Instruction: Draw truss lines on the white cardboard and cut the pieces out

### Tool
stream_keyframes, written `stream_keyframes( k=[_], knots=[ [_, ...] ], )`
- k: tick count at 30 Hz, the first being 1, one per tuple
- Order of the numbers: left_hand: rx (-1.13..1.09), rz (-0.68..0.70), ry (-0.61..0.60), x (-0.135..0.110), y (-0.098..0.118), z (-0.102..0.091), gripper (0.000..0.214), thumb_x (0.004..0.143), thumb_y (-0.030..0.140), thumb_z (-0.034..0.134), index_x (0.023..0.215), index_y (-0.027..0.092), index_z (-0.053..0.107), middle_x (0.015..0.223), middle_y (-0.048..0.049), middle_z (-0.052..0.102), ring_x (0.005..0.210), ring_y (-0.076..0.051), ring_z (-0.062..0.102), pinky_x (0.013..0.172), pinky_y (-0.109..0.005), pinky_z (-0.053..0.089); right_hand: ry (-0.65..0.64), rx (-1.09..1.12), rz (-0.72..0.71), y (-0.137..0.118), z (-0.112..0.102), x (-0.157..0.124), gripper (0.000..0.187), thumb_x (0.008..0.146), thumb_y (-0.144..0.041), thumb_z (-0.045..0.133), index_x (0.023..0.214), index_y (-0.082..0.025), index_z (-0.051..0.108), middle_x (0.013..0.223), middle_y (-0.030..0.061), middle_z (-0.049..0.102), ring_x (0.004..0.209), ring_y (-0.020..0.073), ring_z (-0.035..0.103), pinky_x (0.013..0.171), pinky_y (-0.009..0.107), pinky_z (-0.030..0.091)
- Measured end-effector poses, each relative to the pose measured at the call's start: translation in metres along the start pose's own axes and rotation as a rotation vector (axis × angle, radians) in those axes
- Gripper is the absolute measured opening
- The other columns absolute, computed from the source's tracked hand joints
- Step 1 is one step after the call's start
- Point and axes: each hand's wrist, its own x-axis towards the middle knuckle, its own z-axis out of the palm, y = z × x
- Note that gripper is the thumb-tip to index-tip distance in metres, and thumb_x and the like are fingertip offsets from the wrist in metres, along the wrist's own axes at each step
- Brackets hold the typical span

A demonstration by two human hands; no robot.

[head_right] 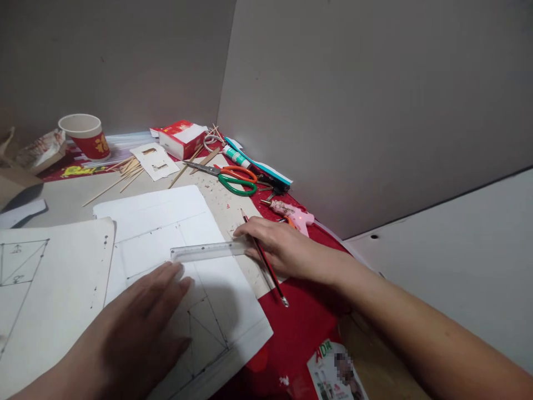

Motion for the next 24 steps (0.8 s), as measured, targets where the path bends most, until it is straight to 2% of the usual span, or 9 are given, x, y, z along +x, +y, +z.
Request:
stream_keyframes(
  k=[3, 6, 8, 11, 14, 17, 18, 20, 24],
  knots=[
    [-0.336, -0.368, 0.064, 0.014, 0.004, -0.036, 0.047, 0.091, 0.044, 0.061, 0.136, 0.031, 0.054, 0.137, -0.0069, 0.065, 0.122, -0.028, 0.064, 0.097, -0.044, 0.056, 0.108, 0.199, 0.130, -0.013, -0.010, -0.002, 0.014, 0.090, -0.026, 0.065, 0.102, -0.019, 0.068, 0.078, 0.0036, 0.063, 0.067, 0.0168, 0.061, 0.060, 0.029, 0.051],
    [-0.822, -0.673, 0.078, 0.038, 0.015, -0.062, 0.047, 0.086, 0.056, 0.065, 0.120, 0.023, 0.062, 0.116, -0.0094, 0.075, 0.108, -0.028, 0.071, 0.087, -0.040, 0.061, 0.313, 0.619, 0.335, -0.041, -0.007, 0.000, 0.018, 0.084, -0.031, 0.074, 0.097, -0.021, 0.065, 0.075, -0.0019, 0.054, 0.054, 0.0103, 0.054, 0.047, 0.023, 0.048],
    [-1.054, -0.775, 0.081, 0.054, 0.024, -0.069, 0.050, 0.083, 0.056, 0.070, 0.117, 0.020, 0.063, 0.112, -0.0101, 0.077, 0.104, -0.027, 0.073, 0.088, -0.040, 0.060, 0.389, 0.921, 0.377, -0.065, 0.004, 0.007, 0.030, 0.077, -0.033, 0.082, 0.092, -0.022, 0.059, 0.072, -0.0050, 0.052, 0.050, 0.0086, 0.053, 0.044, 0.021, 0.049],
    [-1.213, -0.821, 0.153, 0.069, 0.031, -0.073, 0.036, 0.084, 0.048, 0.073, 0.102, 0.018, 0.067, 0.101, -0.0071, 0.079, 0.097, -0.022, 0.074, 0.091, -0.034, 0.057, 0.312, 1.249, 0.385, -0.095, 0.025, 0.021, 0.038, 0.074, -0.039, 0.085, 0.088, -0.022, 0.054, 0.067, -0.0073, 0.051, 0.050, 0.0078, 0.053, 0.045, 0.020, 0.051],
    [-1.163, -0.811, 0.177, 0.075, 0.019, -0.089, 0.026, 0.084, 0.044, 0.071, 0.095, 0.020, 0.067, 0.082, -0.0012, 0.076, 0.076, -0.016, 0.073, 0.079, -0.029, 0.058, 0.161, 1.273, 0.280, -0.103, 0.032, 0.032, 0.036, 0.075, -0.037, 0.083, 0.089, -0.020, 0.055, 0.068, -0.0049, 0.057, 0.055, 0.0087, 0.056, 0.050, 0.020, 0.051],
    [-0.771, -0.656, -0.037, 0.077, -0.010, -0.109, 0.036, 0.086, 0.051, 0.064, 0.105, 0.021, 0.069, 0.068, 0.0022, 0.067, 0.061, -0.015, 0.064, 0.064, -0.026, 0.054, 0.381, 1.055, 0.235, -0.087, 0.021, 0.039, 0.019, 0.089, -0.032, 0.070, 0.096, -0.018, 0.059, 0.075, -0.0016, 0.061, 0.061, 0.0092, 0.060, 0.054, 0.020, 0.052],
    [-0.571, -0.606, -0.133, 0.078, -0.019, -0.112, 0.041, 0.086, 0.053, 0.061, 0.108, 0.020, 0.071, 0.062, 0.0028, 0.064, 0.058, -0.015, 0.060, 0.059, -0.024, 0.050, 0.478, 1.020, 0.238, -0.078, 0.017, 0.042, 0.018, 0.093, -0.034, 0.064, 0.101, -0.018, 0.060, 0.077, -0.0007, 0.061, 0.062, 0.0098, 0.061, 0.054, 0.021, 0.053],
    [-0.452, -0.581, -0.211, 0.079, -0.035, -0.111, 0.044, 0.085, 0.050, 0.063, 0.113, 0.018, 0.073, 0.054, 0.0040, 0.057, 0.052, -0.015, 0.052, 0.050, -0.023, 0.042, 0.588, 1.029, 0.235, -0.062, 0.013, 0.049, 0.023, 0.098, -0.036, 0.054, 0.110, -0.018, 0.060, 0.080, 0.0004, 0.061, 0.065, 0.0108, 0.061, 0.055, 0.022, 0.054],
    [-0.352, -0.503, -0.352, 0.081, -0.051, -0.090, 0.040, 0.088, 0.048, 0.060, 0.115, 0.023, 0.075, 0.082, -0.0018, 0.074, 0.071, -0.021, 0.062, 0.062, -0.026, 0.047, 0.639, 1.116, 0.224, -0.045, 0.026, 0.063, 0.027, 0.097, -0.035, 0.056, 0.117, -0.016, 0.058, 0.080, 0.0005, 0.062, 0.065, 0.0115, 0.061, 0.052, 0.022, 0.054]
  ],
)
